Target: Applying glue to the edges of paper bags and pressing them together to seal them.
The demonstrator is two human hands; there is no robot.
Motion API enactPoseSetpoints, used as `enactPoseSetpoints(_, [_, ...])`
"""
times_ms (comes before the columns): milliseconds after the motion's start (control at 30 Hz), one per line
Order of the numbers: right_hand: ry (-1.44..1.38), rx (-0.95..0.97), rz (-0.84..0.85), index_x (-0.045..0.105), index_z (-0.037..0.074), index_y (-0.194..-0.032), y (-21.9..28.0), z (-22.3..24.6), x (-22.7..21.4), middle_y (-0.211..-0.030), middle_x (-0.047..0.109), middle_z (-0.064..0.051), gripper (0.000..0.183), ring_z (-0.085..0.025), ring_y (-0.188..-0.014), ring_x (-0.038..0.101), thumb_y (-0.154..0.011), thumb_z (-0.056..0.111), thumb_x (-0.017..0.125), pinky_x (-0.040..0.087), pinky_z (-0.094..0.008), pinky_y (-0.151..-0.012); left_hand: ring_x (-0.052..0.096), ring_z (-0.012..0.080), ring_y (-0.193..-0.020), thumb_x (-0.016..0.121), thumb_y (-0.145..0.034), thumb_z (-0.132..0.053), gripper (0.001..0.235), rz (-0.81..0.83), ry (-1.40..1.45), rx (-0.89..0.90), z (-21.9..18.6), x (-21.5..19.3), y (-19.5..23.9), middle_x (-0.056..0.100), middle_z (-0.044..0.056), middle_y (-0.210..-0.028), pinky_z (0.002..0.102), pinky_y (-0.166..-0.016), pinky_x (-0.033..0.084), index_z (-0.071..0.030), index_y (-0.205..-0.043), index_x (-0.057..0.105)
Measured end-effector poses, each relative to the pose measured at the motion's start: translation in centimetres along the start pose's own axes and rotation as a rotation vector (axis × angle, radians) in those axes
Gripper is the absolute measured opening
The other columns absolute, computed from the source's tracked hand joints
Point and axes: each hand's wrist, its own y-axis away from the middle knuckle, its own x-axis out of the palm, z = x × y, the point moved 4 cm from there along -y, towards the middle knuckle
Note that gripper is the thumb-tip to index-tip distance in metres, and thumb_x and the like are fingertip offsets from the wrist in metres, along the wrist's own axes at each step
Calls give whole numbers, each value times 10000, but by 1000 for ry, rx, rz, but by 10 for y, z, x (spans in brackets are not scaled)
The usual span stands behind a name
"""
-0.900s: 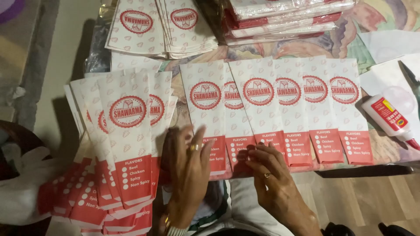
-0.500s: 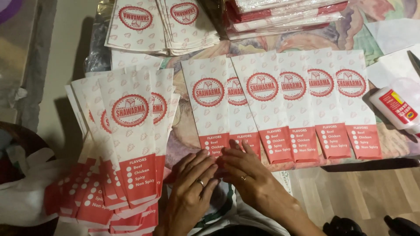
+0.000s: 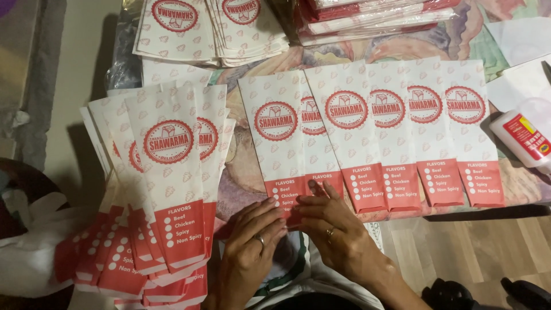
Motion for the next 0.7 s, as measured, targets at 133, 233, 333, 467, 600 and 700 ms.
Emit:
enactPoseSetpoints(133, [-8,59,-64,677,-32,-964,-5,3,2,-1085,715,-212,42,-322,-1070,717,-929,-13,662,431,-604,-1165,713,305,-1093,725,-908,12,77,-40,23,-63,-5,2,-6,745,144,-1060,441,-1032,568,57,-965,750])
enactPoseSetpoints(233, [-14,119,-80,630,-14,-870,-7,2,3,-1041,711,-202,69,-304,-1063,713,-890,-53,682,382,-631,-1186,718,270,-1052,733,-902,-1,48,-90,-21,-116,-6,3,-6,752,114,-1011,412,-1032,569,31,-933,752])
enactPoseSetpoints(333, [-10,135,-90,634,-5,-836,-9,2,3,-1018,724,-184,85,-291,-1030,723,-891,-49,682,397,-607,-1176,711,273,-1065,726,-905,-10,39,-83,-5,-152,-6,3,-8,751,119,-1005,384,-1007,581,25,-893,739])
enactPoseSetpoints(467, [-35,167,-93,645,-13,-840,-9,2,4,-996,723,-171,79,-280,-1026,724,-881,-38,708,400,-592,-1185,702,267,-1035,759,-858,25,47,-98,-10,-169,-8,5,-11,723,125,-981,362,-978,589,21,-872,714])
enactPoseSetpoints(600, [-58,247,-84,683,-4,-927,-4,-5,5,-1021,731,-136,104,-267,-1031,731,-860,-2,762,416,-538,-1202,699,260,-1070,736,-885,-25,43,-98,83,-302,3,11,0,721,112,-1018,378,-983,588,2,-915,720])
enactPoseSetpoints(700, [-55,314,-76,743,-3,-911,-2,-11,4,-1003,756,-113,81,-245,-1016,749,-836,-16,771,427,-499,-1220,727,209,-1074,589,-833,109,260,-48,176,-452,8,4,-4,755,70,-1043,303,-920,597,-41,-959,759])
